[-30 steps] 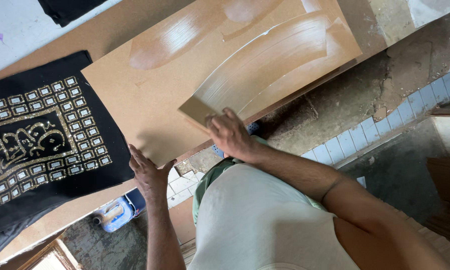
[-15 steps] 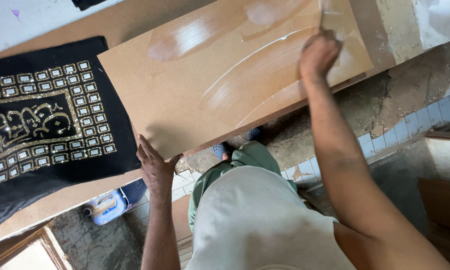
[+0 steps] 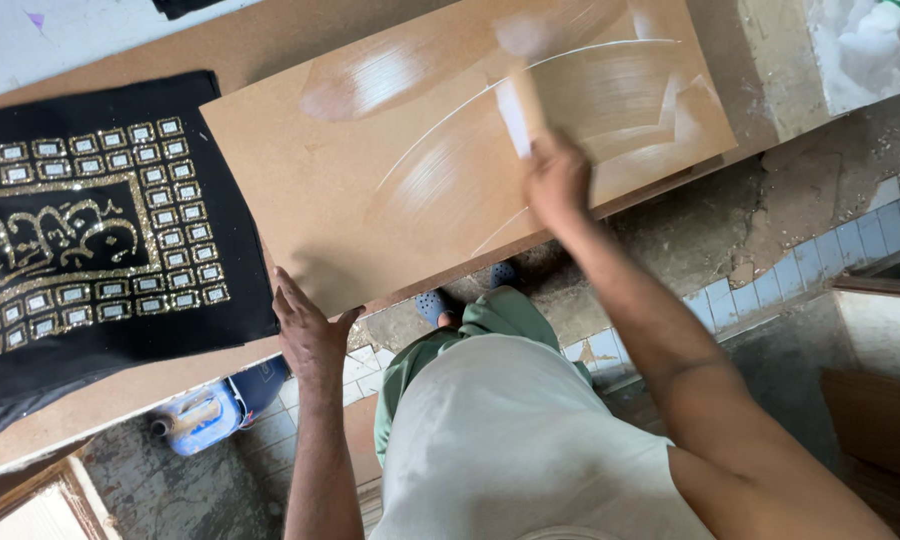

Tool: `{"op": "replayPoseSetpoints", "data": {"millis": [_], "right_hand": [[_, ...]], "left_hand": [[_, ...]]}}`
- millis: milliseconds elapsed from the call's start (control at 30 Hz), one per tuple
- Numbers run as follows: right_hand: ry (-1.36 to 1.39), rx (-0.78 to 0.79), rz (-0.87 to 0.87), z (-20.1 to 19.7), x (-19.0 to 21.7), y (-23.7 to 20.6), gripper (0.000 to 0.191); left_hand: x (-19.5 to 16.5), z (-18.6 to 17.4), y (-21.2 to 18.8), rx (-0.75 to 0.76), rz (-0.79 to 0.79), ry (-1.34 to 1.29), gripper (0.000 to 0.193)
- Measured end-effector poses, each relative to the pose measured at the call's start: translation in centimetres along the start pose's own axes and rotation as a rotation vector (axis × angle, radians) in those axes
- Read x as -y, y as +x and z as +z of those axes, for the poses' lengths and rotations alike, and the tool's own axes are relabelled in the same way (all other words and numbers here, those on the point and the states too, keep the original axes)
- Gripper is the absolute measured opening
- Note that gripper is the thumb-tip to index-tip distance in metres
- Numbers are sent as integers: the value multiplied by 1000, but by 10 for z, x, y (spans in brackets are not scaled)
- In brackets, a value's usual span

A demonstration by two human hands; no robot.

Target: The person applies white glue to rectangular cardboard sheets using a small wooden block, then places black fabric with gold patterns onto the glued surface and smooths it down. The process is repeated for multiple units.

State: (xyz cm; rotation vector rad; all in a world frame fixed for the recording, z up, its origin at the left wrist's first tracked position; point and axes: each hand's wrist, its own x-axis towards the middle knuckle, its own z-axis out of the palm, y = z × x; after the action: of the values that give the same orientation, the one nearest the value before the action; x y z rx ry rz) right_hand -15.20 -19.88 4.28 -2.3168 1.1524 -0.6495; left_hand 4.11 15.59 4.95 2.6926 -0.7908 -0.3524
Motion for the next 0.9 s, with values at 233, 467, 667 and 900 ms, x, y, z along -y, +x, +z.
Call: {"op": "replayPoseSetpoints", "data": {"millis": [233,467,667,900], "right_hand": [[-288,-366,326,-47,-105,107,12],[-358,-47,-669,77,66,4,28],[-131,229,-879,83,133,-105,24],[-180,-282,-39,6,1,51,23]], "left_hand": [[3,-2,2,10,-1,8,143],[-2,-9,1,33,-48,0,143],[4,-6,0,-2,-34,4,144],[11,-10,-7,-18,-62,-48,145]]}}
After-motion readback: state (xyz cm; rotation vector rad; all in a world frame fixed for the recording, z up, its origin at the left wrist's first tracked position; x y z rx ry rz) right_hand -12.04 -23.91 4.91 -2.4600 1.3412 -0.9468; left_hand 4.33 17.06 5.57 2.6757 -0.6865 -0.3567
